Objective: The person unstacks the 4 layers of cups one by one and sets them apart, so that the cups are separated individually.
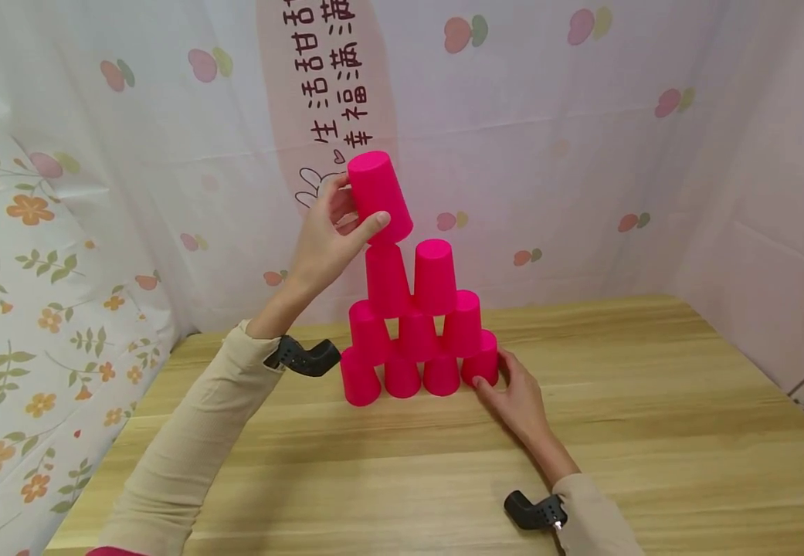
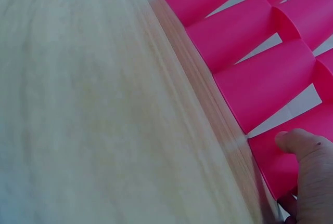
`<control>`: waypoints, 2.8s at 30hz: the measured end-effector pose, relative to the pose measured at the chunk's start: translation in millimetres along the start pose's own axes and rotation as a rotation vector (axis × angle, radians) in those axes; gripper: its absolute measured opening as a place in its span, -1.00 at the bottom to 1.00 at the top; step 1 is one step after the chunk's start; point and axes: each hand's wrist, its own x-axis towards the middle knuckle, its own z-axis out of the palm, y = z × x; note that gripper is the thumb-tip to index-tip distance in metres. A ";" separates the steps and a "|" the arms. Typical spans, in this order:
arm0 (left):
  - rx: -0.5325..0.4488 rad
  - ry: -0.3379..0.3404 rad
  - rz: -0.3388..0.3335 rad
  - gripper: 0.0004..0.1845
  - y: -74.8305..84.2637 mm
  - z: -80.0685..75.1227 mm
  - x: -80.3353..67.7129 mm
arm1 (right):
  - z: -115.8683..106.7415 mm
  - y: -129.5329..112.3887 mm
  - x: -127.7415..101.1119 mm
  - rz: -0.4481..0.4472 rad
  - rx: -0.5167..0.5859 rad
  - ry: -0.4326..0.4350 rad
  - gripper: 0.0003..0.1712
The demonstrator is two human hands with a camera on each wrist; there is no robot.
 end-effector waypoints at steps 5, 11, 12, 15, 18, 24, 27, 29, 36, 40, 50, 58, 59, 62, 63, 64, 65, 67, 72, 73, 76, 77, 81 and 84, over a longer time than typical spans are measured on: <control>0.000 0.039 0.014 -0.37 0.3 -14.2 -2.4 | 0.5 0.8 0.8 0.000 -0.003 -0.005 -0.32; 0.095 0.095 0.022 -0.36 -0.2 -40.8 -12.7 | 0.9 0.8 1.0 -0.009 -0.004 -0.005 -0.33; 0.110 0.104 0.011 -0.37 4.2 -45.2 -15.9 | 0.8 0.4 1.0 -0.009 -0.002 -0.007 -0.33; 0.155 0.126 -0.018 -0.40 17.7 -58.6 -27.4 | 0.3 -0.4 1.0 -0.016 -0.005 0.000 -0.33; 0.208 0.153 -0.050 -0.44 28.9 -71.8 -40.9 | -0.1 -0.4 1.2 -0.019 0.000 0.004 -0.34; 0.241 0.212 -0.106 -0.44 7.8 -102.9 -63.5 | 0.0 0.5 3.0 -0.015 0.009 -0.002 -0.34; 0.269 0.232 -0.122 -0.42 -11.2 -116.4 -73.3 | -0.2 0.5 3.3 -0.007 0.013 -0.006 -0.33; 0.278 0.240 -0.128 -0.42 -23.8 -123.4 -79.3 | -0.3 0.5 3.1 0.000 0.016 -0.009 -0.34; 0.312 0.233 -0.200 -0.39 -42.8 -132.5 -101.8 | -0.1 -0.3 1.4 0.016 0.012 -0.025 -0.35; 0.317 0.240 -0.230 -0.38 -48.4 -135.2 -110.6 | 0.3 -0.3 2.0 0.012 0.025 -0.027 -0.35; 0.307 0.266 -0.315 -0.36 -59.8 -144.3 -128.7 | -4.3 -0.5 1.5 0.015 0.014 -0.028 -0.35; 0.337 0.288 -0.401 -0.38 -79.8 -146.0 -150.7 | -2.1 2.8 0.9 0.026 -0.009 -0.036 -0.35; 0.339 0.286 -0.411 -0.38 -82.2 -145.6 -153.8 | -1.6 2.9 1.0 0.028 -0.014 -0.036 -0.35; 0.344 0.271 -0.449 -0.37 -89.7 -144.0 -162.6 | -1.4 2.4 0.2 0.024 -0.020 -0.038 -0.34; 0.339 0.267 -0.463 -0.37 -92.3 -143.3 -165.3 | -1.4 2.2 0.2 0.023 -0.018 -0.038 -0.34; 0.330 0.262 -0.475 -0.37 -94.8 -142.6 -168.0 | -1.4 2.2 0.2 0.022 -0.016 -0.039 -0.34; 0.320 0.260 -0.486 -0.37 -97.5 -141.9 -170.3 | -1.5 2.2 0.3 0.020 -0.015 -0.039 -0.34; 0.309 0.258 -0.504 -0.38 -103.4 -140.8 -174.5 | -1.6 2.3 0.6 0.016 -0.010 -0.039 -0.33; 0.292 0.257 -0.529 -0.38 -117.7 -138.4 -182.4 | -2.6 1.9 1.0 0.006 0.007 -0.031 -0.34; 0.293 0.255 -0.532 -0.38 -120.3 -138.0 -184.1 | -2.8 1.7 1.0 0.003 0.013 -0.029 -0.34; 0.301 0.250 -0.553 -0.39 -127.3 -138.3 -190.2 | -3.1 0.9 0.9 0.001 0.022 -0.030 -0.34; 0.308 0.251 -0.559 -0.39 -129.1 -138.6 -192.1 | -3.0 0.8 0.8 0.000 0.024 -0.030 -0.34; 0.339 0.260 -0.582 -0.39 -134.9 -139.8 -197.2 | -2.9 0.8 0.7 -0.002 0.026 -0.033 -0.33; 0.358 0.270 -0.589 -0.40 -139.5 -140.2 -198.6 | -3.6 0.6 1.0 0.000 0.014 -0.032 -0.33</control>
